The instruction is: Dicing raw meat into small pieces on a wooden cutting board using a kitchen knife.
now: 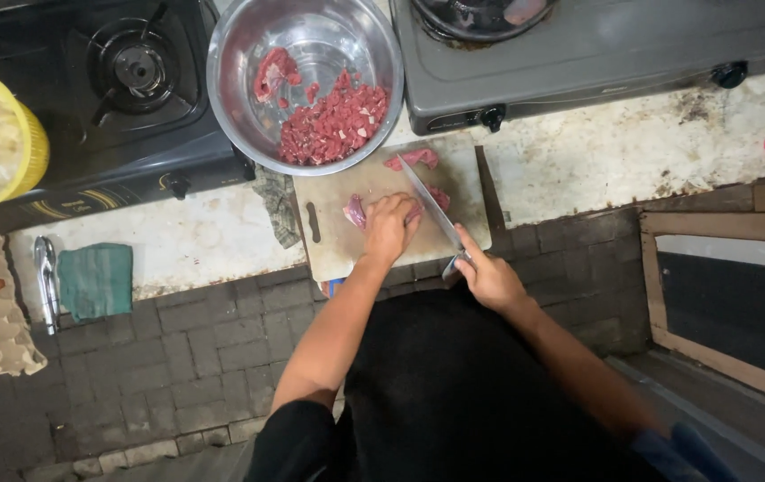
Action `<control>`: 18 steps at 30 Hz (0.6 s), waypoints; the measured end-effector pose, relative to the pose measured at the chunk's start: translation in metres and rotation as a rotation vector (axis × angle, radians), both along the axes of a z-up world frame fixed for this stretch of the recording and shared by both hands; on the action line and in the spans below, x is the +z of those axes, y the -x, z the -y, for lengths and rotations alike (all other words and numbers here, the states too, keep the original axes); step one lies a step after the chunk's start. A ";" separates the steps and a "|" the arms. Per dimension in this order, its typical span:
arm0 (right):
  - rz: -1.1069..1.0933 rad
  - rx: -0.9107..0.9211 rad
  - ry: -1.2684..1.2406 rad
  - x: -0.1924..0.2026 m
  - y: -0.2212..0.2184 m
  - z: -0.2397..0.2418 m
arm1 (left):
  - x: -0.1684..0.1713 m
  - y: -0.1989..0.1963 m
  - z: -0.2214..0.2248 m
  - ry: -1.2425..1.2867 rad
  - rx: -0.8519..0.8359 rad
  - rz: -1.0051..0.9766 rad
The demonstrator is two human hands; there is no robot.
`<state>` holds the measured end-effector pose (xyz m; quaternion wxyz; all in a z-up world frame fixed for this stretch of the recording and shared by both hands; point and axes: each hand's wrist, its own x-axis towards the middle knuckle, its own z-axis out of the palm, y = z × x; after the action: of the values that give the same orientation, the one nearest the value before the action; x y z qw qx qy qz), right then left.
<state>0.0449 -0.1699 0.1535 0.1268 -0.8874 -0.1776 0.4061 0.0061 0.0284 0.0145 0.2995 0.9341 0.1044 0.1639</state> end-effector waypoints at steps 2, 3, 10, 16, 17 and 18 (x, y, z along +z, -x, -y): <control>0.015 -0.006 -0.039 -0.007 0.001 0.006 | -0.006 0.003 0.000 -0.031 0.006 -0.002; 0.028 -0.010 -0.079 -0.011 0.003 0.008 | -0.010 0.004 0.000 -0.063 0.015 -0.006; 0.058 0.010 -0.126 0.000 0.004 0.007 | -0.015 0.006 -0.008 0.068 0.028 0.092; -0.005 0.070 -0.046 0.007 -0.001 0.009 | -0.024 0.006 -0.010 0.113 0.022 0.079; -0.013 0.093 -0.031 0.002 -0.001 0.011 | -0.025 0.006 -0.010 0.109 0.007 0.085; -0.021 0.118 -0.015 -0.003 -0.002 0.013 | -0.025 0.005 -0.010 0.106 -0.006 0.091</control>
<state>0.0468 -0.1827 0.1504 0.1111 -0.8701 -0.2312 0.4208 0.0008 0.0388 -0.0110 0.3533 0.9089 0.0963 0.1994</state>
